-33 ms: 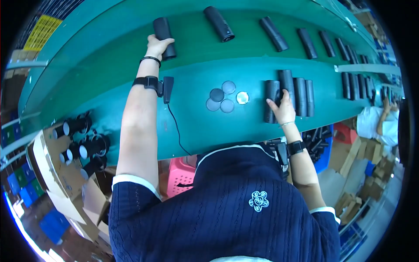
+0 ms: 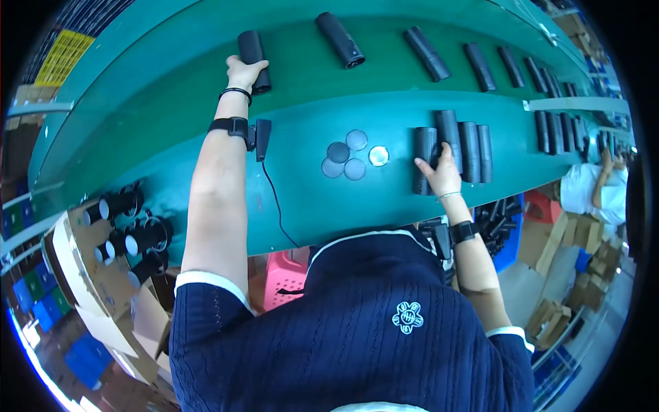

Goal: The person fits caps onto black cylinders and places them on a conveyor belt, then fits bases onto the cylinders and places the completed assemblies back on the belt.

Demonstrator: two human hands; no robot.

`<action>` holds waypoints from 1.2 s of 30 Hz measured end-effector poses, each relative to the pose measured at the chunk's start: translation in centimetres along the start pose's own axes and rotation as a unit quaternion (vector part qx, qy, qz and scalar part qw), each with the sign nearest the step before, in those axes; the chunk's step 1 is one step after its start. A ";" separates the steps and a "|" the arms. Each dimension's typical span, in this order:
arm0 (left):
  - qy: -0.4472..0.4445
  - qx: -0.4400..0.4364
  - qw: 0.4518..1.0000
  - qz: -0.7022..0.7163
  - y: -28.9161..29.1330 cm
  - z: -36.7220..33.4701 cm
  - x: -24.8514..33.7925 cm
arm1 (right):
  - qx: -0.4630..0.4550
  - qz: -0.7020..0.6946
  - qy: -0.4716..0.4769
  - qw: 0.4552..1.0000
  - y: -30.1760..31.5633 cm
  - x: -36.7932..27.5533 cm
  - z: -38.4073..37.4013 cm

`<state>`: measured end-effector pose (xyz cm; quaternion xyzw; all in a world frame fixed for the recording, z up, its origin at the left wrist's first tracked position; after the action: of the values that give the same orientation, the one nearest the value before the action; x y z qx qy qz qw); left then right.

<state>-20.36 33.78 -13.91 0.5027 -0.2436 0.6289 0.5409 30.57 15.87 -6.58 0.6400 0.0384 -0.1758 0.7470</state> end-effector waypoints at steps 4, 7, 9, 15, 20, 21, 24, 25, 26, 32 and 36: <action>-0.055 0.143 0.965 -0.211 -0.4 -2.3 0.8 | 0.020 -0.010 0.019 1.000 -1.3 1.2 0.1; -0.125 0.212 0.901 -0.358 -2.8 2.7 4.4 | -0.088 -0.263 0.047 0.960 1.0 -1.8 1.5; -0.265 0.237 0.882 -0.308 -3.8 7.3 6.6 | -0.083 -0.311 0.099 0.942 1.6 -4.6 2.5; -0.266 -0.361 0.892 0.048 -10.2 29.5 5.1 | -0.349 -0.537 0.131 0.757 -2.4 -14.1 5.9; -0.165 -0.204 0.963 0.059 -5.6 33.2 0.0 | -0.379 -0.481 0.232 0.755 -4.8 -17.6 6.9; -0.147 -0.181 0.971 0.043 -4.7 33.6 -1.0 | -0.382 -0.491 0.220 0.751 -5.2 -17.7 6.8; -0.197 -0.111 0.974 -0.027 -2.8 34.9 -2.7 | -0.469 -0.524 0.143 0.696 -4.8 -20.5 9.0; -0.230 -0.093 0.967 -0.053 -2.5 35.3 -2.7 | -0.485 -0.520 0.144 0.688 -4.8 -21.3 9.6; -0.248 -0.078 0.964 -0.063 -2.3 35.7 -2.7 | -0.484 -0.511 0.161 0.692 -5.3 -21.7 10.0; -0.264 -0.110 0.958 0.012 -1.5 36.8 -3.4 | -0.511 -0.514 0.182 0.664 -6.0 -22.0 11.2; -0.264 -0.127 0.956 0.021 -1.7 36.9 -4.1 | -0.523 -0.512 0.191 0.654 -5.8 -22.2 11.8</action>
<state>-5.56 1.11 -4.06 0.5732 -0.4658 0.4486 0.5033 6.04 8.43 -3.71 0.0424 0.5874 -0.3552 0.7260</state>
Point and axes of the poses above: each hand's wrist, its own z-axis away from the middle knuckle, its own y-axis out of the back of the hand, x = y × z, the point moved 7 cm from there along -z, towards the middle knuckle, and after that the axes turned 4 degrees about x, right-handed, at the moved point
